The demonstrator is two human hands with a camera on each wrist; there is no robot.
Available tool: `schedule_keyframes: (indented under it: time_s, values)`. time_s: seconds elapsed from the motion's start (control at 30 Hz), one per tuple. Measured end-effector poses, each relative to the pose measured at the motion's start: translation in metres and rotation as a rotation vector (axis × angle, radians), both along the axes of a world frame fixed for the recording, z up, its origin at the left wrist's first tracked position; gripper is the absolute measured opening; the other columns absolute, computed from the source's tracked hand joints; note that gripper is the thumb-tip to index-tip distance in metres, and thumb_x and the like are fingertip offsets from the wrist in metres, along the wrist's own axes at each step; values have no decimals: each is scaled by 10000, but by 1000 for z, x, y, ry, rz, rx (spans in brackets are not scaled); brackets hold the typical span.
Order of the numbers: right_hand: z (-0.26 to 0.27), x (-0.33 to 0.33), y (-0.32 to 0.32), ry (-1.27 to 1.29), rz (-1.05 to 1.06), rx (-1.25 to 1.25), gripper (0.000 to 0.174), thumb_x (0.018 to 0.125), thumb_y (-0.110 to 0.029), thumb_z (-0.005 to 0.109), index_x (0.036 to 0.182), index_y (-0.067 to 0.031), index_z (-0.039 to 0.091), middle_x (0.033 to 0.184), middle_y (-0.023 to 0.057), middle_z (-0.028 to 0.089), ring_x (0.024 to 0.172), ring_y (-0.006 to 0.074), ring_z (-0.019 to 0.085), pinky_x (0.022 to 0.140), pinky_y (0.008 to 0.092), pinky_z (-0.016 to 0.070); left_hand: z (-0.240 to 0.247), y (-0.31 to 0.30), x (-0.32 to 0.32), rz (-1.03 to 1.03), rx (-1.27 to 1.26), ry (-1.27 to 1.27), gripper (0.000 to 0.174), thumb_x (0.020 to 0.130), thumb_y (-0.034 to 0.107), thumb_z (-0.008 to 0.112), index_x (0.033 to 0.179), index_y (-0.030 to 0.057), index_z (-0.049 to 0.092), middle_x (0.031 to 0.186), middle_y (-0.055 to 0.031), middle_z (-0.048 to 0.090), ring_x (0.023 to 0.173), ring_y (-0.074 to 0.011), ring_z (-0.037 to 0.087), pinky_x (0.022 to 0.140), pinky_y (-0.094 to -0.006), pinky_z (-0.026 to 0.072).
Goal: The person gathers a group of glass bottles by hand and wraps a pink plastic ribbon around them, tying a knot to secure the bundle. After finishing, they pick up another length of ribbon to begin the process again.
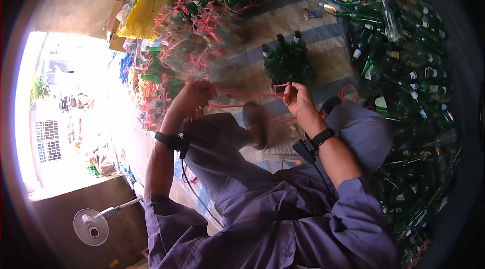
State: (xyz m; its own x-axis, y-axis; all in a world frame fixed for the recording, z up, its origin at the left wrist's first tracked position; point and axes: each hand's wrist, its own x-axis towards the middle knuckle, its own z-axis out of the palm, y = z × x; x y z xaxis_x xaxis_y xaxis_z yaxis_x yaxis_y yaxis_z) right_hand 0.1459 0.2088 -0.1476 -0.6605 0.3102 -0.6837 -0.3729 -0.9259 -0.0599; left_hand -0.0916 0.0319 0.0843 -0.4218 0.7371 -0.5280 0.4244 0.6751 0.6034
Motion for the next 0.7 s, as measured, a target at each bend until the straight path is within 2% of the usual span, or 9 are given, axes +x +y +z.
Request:
schedule_keyframes:
  time_s: [0.13,0.2,0.23,0.3,0.33,0.4,0.5,0.6,0.7]
  values:
    - [28,3,4,12,-56,-24,111,894,-169,602,870,-71,649,818,36,703,688,167,675,603,303,556,-4,-4,-39,80,50,-12,142,894,145,623,893,9,665,689,5,574,582,-81,525,529,-238,419]
    - [40,2,3,58,-75,-25,126,889,-199,602,929,-89,649,875,41,706,803,190,680,673,333,559,-6,1,-46,157,93,-25,145,899,136,592,897,22,682,683,7,581,593,-72,530,530,-252,433]
    - [45,2,4,55,-78,-28,126,889,-199,602,929,-89,649,875,41,706,803,190,680,673,333,559,-10,6,-47,198,142,-100,142,901,136,599,908,19,680,689,6,582,575,-67,511,526,-246,422]
    - [54,2,7,186,-120,-9,146,897,-211,602,954,-88,654,926,36,708,904,198,666,799,364,532,-19,22,-43,212,203,-167,149,911,151,616,930,12,668,682,21,547,565,-59,488,524,-236,405]
    - [56,1,10,182,-123,-9,146,897,-211,602,954,-88,654,926,36,708,904,198,666,799,364,532,-22,34,-38,228,266,-232,165,921,166,633,952,6,657,675,37,512,555,-52,464,522,-227,388]
    - [62,1,15,279,-163,15,166,903,-215,600,997,-92,658,965,26,702,981,192,641,883,373,489,-31,62,-29,223,194,-166,182,935,182,627,979,8,659,675,49,477,552,-42,438,519,-224,382]
    - [73,8,26,272,-226,28,206,906,-213,596,1069,-105,659,1012,14,692,1008,182,628,903,364,475,-52,106,-17,226,216,-194,192,928,190,638,1006,18,672,688,46,492,570,-49,454,528,-224,387]
    - [67,15,36,224,-295,69,253,906,-215,593,1137,-130,652,1030,4,685,1011,180,627,896,367,480,-76,150,-2,165,253,-96,220,918,218,653,1010,22,696,692,42,514,587,-54,479,560,-230,416]
    - [68,22,46,203,-348,82,291,913,-206,594,1197,-161,634,1056,7,685,975,182,637,843,365,504,-91,192,14,52,269,-7,260,908,255,661,1012,23,717,719,22,598,628,-86,542,615,-258,466]
